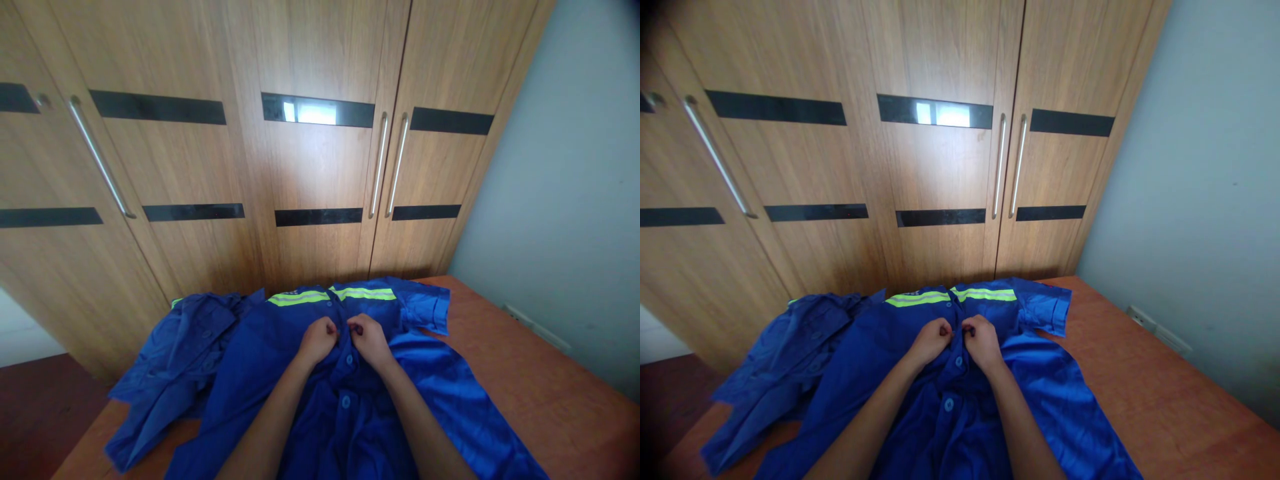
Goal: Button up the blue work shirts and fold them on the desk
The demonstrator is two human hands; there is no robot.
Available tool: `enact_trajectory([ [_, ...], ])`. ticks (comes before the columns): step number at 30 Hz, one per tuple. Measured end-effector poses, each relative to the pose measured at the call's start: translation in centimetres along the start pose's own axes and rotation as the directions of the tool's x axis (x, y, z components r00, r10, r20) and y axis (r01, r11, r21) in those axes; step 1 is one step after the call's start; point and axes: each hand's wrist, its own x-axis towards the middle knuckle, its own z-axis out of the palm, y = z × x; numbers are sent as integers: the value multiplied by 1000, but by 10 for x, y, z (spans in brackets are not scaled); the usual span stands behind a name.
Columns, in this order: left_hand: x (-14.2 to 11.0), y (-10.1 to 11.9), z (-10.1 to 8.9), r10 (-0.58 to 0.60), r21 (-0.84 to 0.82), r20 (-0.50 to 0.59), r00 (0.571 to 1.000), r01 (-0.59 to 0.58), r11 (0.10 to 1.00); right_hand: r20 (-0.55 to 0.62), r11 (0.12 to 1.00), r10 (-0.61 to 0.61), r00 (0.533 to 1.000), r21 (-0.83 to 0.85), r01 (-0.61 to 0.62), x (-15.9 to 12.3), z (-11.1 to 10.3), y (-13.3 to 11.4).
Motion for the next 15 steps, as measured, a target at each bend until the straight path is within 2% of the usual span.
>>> enact_trajectory([
  [9, -10, 6, -8, -13, -155, -174, 985, -14, 988, -11, 994, 74, 997, 85, -73, -4, 7, -3],
  [15, -18, 28, -36, -17, -327, -259, 966, -71, 942, -129, 953, 78, 988, 301, -36, 1, 6, -15],
])
